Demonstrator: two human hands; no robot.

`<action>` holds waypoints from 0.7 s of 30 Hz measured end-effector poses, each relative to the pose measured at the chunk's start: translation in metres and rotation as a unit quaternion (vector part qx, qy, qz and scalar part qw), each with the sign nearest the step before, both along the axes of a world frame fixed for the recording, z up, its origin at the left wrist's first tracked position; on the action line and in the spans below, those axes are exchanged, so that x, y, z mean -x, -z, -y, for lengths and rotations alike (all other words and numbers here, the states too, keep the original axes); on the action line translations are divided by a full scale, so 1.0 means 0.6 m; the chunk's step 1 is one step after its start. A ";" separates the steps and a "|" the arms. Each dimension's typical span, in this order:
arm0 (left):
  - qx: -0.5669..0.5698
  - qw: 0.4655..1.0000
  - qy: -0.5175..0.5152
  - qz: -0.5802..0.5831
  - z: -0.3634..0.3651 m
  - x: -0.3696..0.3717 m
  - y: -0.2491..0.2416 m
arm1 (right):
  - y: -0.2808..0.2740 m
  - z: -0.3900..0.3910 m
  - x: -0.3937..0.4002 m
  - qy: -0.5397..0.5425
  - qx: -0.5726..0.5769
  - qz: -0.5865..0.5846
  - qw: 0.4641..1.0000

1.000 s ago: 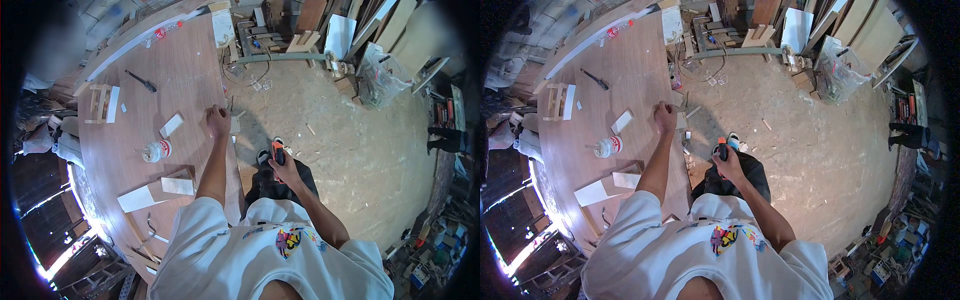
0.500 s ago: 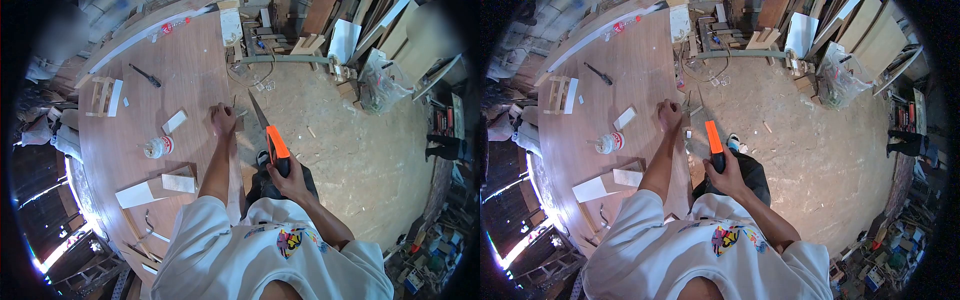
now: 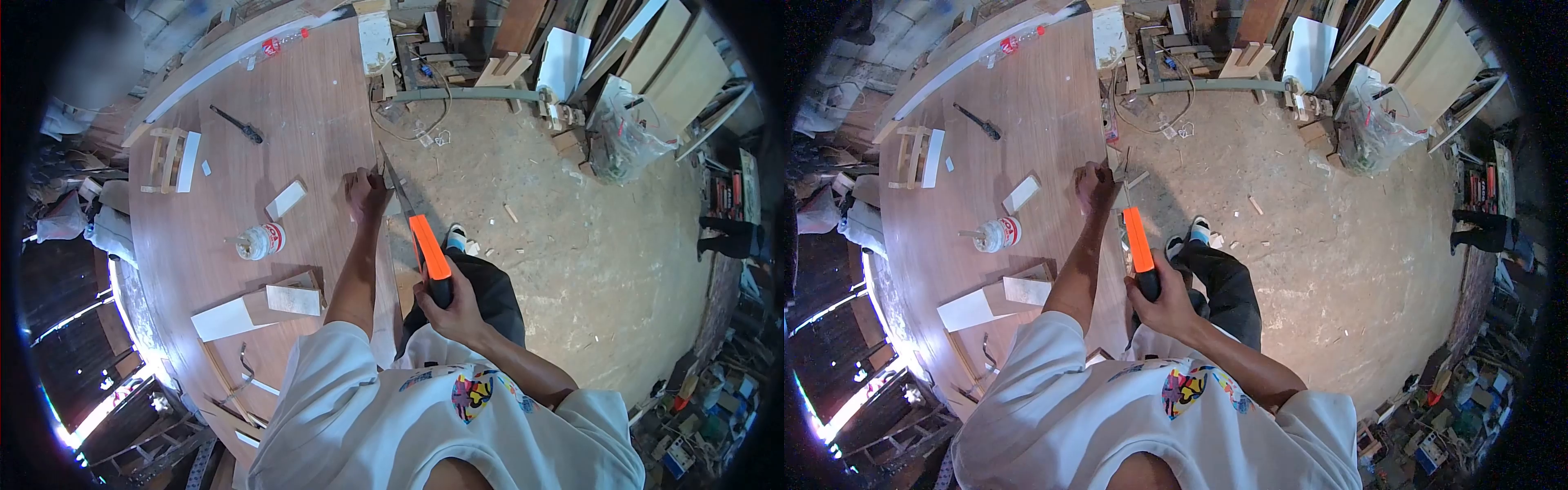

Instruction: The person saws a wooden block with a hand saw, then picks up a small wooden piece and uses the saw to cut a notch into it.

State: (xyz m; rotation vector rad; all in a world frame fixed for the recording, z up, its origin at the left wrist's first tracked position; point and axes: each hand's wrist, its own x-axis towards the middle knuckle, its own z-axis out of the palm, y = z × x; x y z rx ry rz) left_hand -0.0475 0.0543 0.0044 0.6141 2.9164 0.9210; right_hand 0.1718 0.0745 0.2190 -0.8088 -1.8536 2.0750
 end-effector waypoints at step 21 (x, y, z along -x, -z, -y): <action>-0.045 0.996 0.024 -0.070 0.005 0.004 0.013 | -0.044 0.051 0.032 -0.080 0.010 0.063 0.995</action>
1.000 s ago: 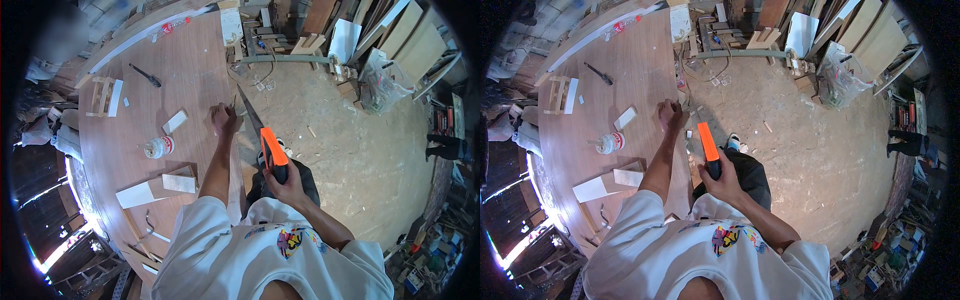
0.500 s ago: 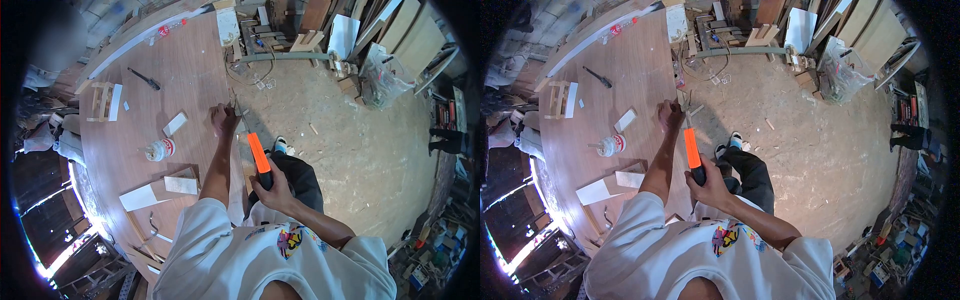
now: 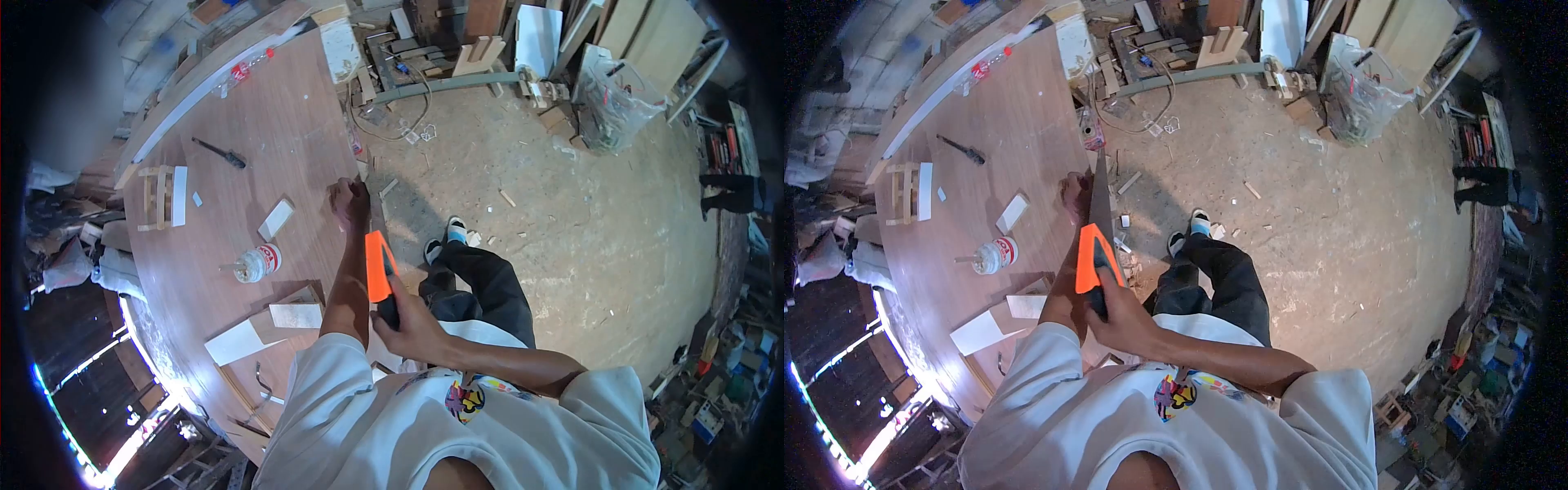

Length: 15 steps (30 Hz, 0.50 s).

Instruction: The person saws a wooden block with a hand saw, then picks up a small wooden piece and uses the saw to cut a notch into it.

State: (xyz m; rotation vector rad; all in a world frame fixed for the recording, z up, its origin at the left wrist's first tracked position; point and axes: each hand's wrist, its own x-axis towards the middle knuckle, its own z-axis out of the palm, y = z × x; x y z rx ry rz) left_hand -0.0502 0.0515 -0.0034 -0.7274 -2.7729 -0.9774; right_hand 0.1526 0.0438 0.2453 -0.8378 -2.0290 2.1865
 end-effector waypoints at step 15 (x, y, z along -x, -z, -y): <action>0.042 0.999 -0.013 -0.002 0.002 0.003 0.008 | 0.017 0.012 0.002 -0.048 0.043 -0.004 0.998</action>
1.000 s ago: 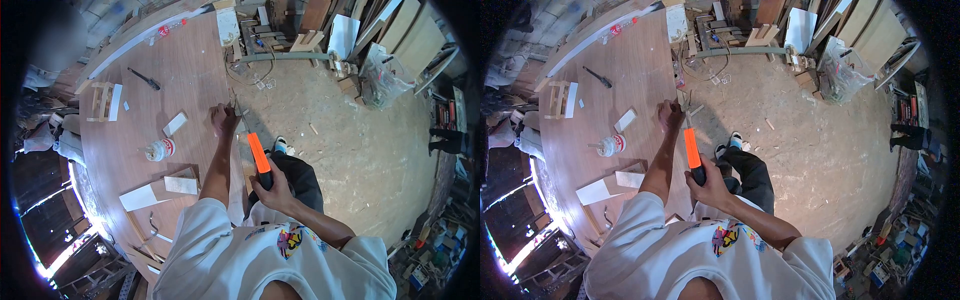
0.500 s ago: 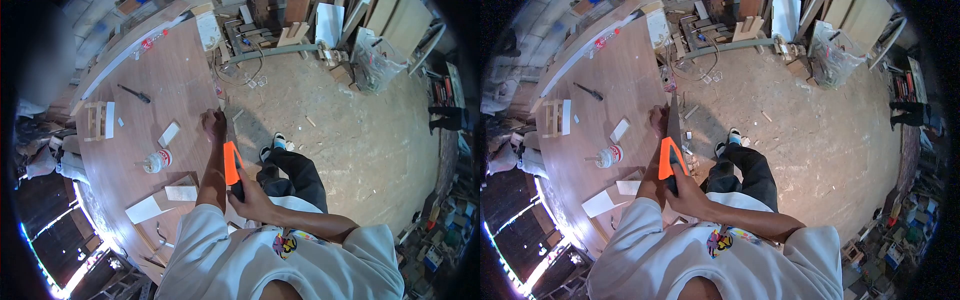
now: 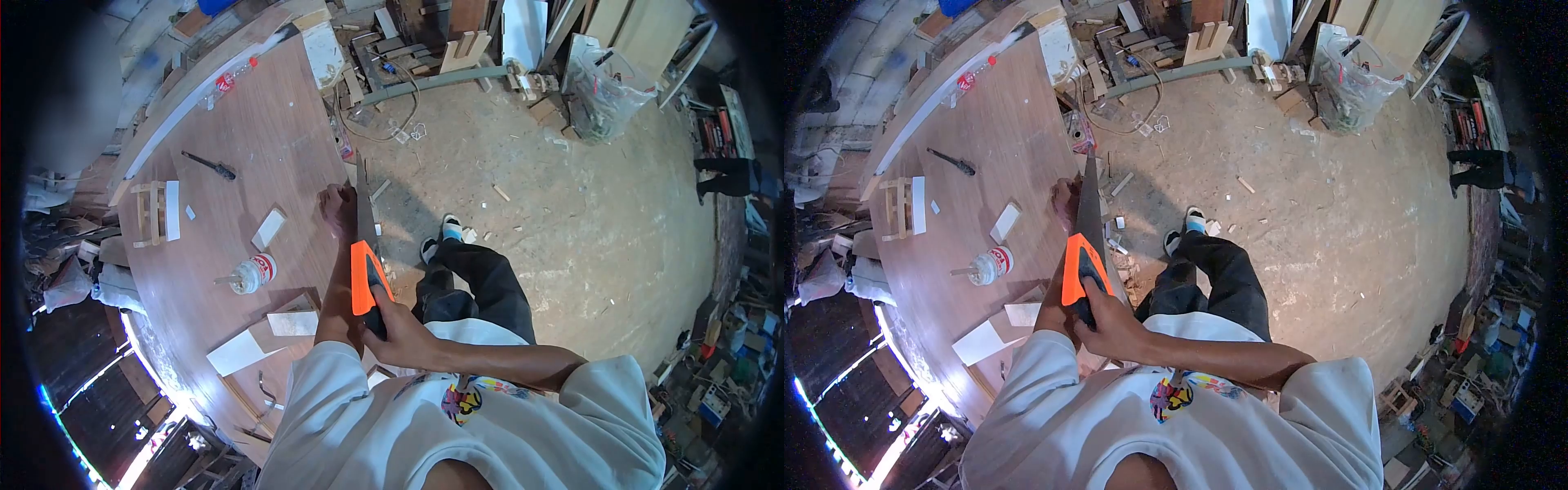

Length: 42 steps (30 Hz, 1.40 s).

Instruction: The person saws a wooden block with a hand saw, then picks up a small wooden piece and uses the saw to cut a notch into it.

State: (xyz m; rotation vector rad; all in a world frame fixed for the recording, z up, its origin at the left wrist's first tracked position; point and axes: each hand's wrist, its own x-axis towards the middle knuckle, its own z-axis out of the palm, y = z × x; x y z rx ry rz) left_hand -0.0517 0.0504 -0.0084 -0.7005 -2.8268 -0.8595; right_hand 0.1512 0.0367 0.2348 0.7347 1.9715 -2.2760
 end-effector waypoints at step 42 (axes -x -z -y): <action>0.032 0.985 -0.053 0.162 -0.001 0.005 -0.011 | 0.064 -0.034 -0.060 0.218 -0.051 -0.067 0.972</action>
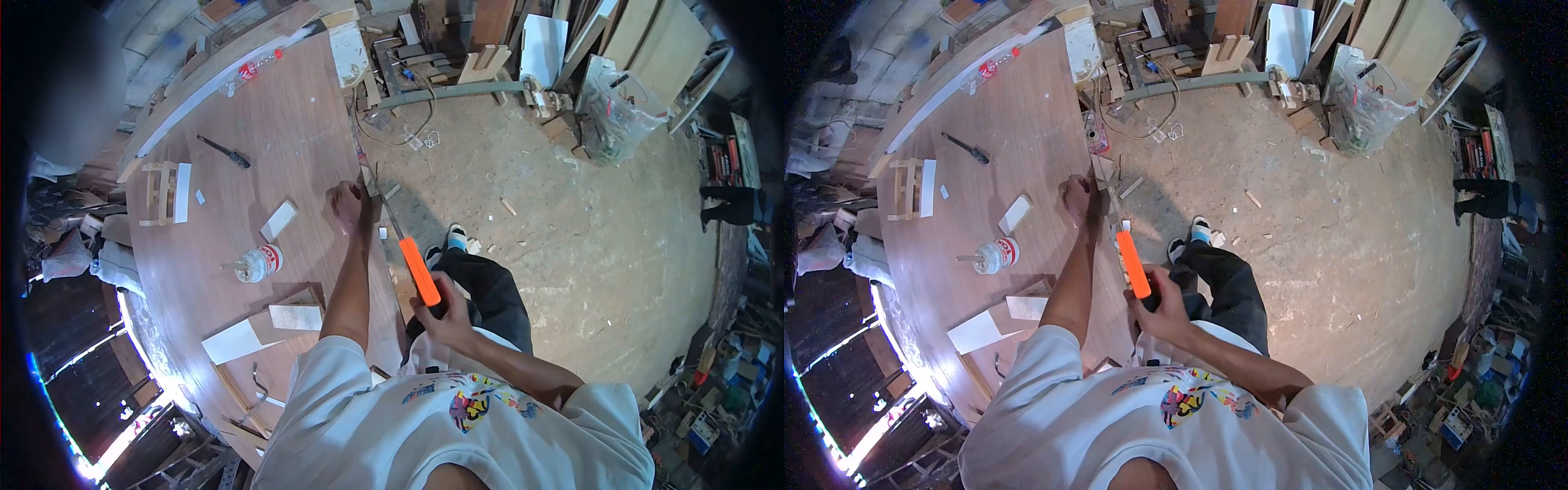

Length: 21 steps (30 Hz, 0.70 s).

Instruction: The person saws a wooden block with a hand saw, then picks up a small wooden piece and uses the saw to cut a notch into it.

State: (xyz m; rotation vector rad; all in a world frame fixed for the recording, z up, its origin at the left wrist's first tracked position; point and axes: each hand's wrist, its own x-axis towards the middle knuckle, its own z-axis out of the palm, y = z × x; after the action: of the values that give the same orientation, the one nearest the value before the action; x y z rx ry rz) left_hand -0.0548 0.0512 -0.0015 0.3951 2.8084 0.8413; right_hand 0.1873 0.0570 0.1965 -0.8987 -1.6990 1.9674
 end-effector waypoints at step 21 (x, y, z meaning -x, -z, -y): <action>-0.017 0.990 0.118 -0.070 -0.010 -0.006 -0.020 | -0.050 0.020 0.037 -0.054 -0.014 0.112 0.992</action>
State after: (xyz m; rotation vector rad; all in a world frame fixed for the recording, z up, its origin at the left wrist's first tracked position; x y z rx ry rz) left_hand -0.0513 0.0570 0.0106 0.8038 2.7982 0.8378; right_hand 0.1650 0.0449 0.2262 -1.0717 -1.9306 1.9685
